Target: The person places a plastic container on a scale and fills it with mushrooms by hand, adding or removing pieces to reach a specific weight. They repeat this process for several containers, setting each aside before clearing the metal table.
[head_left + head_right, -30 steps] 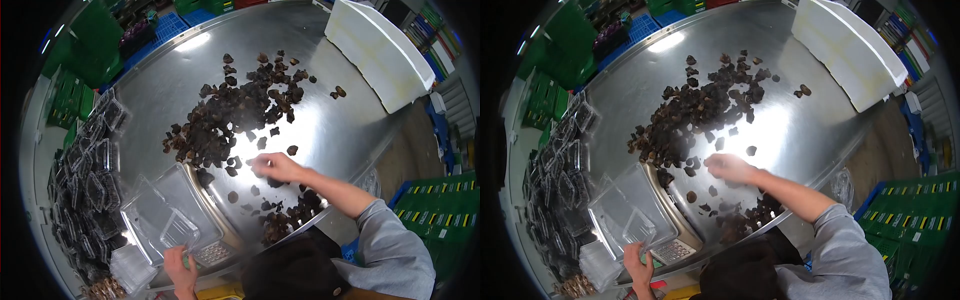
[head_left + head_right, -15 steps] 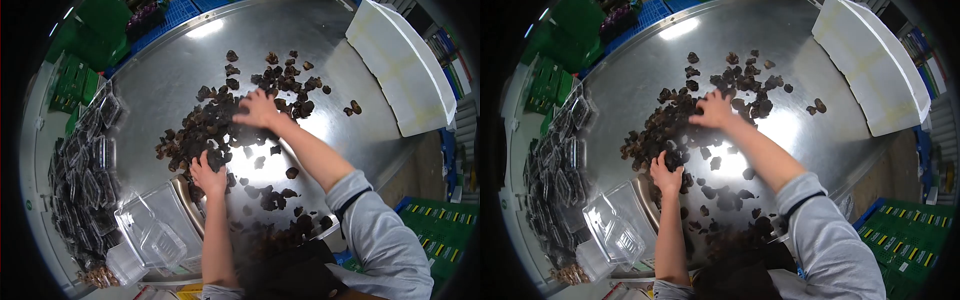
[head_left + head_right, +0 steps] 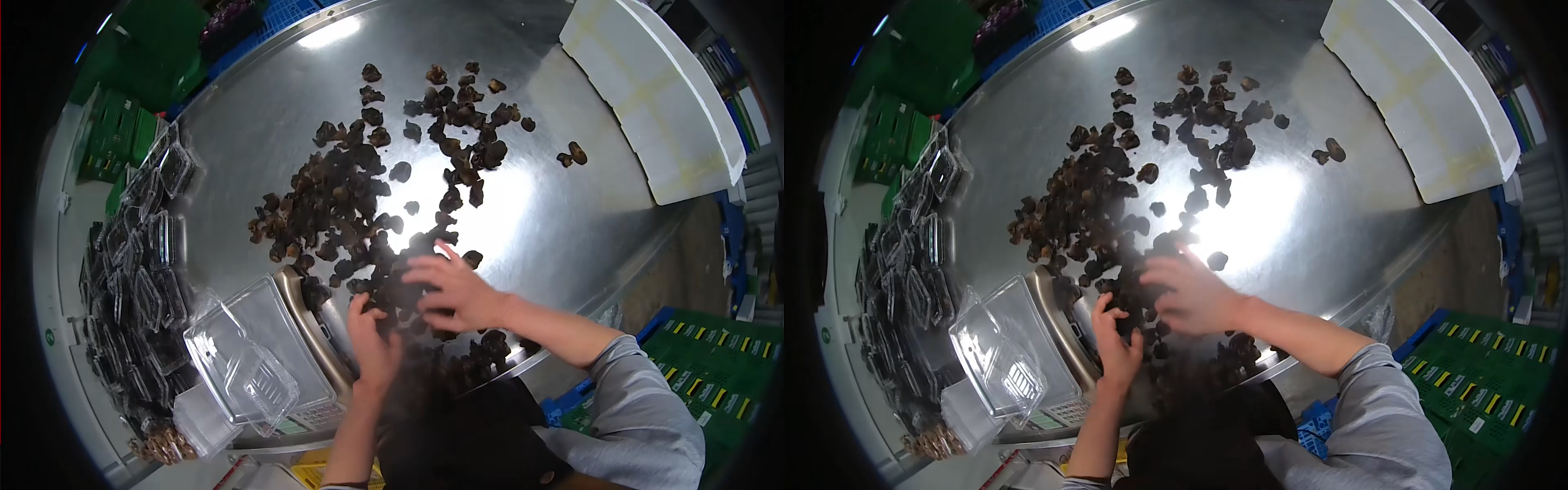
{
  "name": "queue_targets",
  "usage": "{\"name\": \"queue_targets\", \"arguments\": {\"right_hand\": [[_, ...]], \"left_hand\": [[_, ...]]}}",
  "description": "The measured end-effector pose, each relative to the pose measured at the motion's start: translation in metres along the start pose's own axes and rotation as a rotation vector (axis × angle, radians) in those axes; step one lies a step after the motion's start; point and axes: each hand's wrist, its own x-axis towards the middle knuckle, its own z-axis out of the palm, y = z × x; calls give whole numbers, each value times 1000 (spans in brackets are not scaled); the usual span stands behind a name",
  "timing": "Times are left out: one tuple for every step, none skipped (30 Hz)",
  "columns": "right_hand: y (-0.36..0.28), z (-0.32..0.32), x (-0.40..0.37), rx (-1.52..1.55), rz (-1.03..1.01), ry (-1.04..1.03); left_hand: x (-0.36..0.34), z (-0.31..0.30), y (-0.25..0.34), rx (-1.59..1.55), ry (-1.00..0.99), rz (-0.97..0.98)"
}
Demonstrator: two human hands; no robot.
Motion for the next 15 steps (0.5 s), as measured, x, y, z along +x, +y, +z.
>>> {"name": "queue_targets", "arguments": {"right_hand": [[4, -10, 3, 11, 18, 51], [13, -19, 6, 107, 148, 60], [19, -23, 7, 15, 286, 162], [33, -29, 11, -101, 375, 174], [45, -31, 14, -218, 462, 188], [48, -25, 14, -221, 454, 187], [49, -18, 16, -177, 482, 97], [49, -11, 16, -132, 510, 7], [34, -3, 19, -89, 475, -119], [16, 5, 18, -107, 432, -153], [0, 15, 15, -128, 389, -186], [-11, 24, 14, -127, 399, -162], [-20, 34, 13, -124, 409, -139], [-23, 43, 13, -12, 412, -39], [-19, 53, 13, -13, 406, -45]], "left_hand": [[1, -6, 3, -2, 4, -5], [5, -13, 8, 24, 12, -47], [10, -20, 14, 49, 20, -90], [14, -25, 18, 129, -12, -127], [18, -25, 18, 128, -4, -130], [23, -25, 19, 134, -65, -174], [26, -25, 18, 139, -125, -218], [27, -22, 15, 152, -166, -214], [27, -19, 17, 151, -162, -216], [28, -16, 22, 162, -202, -229], [29, -12, 25, 172, -240, -241], [26, -4, 21, 111, -207, -211], [22, 5, 18, 40, -135, -192], [21, 10, 15, -24, -64, -177], [23, 15, 11, -87, 7, -163]]}}
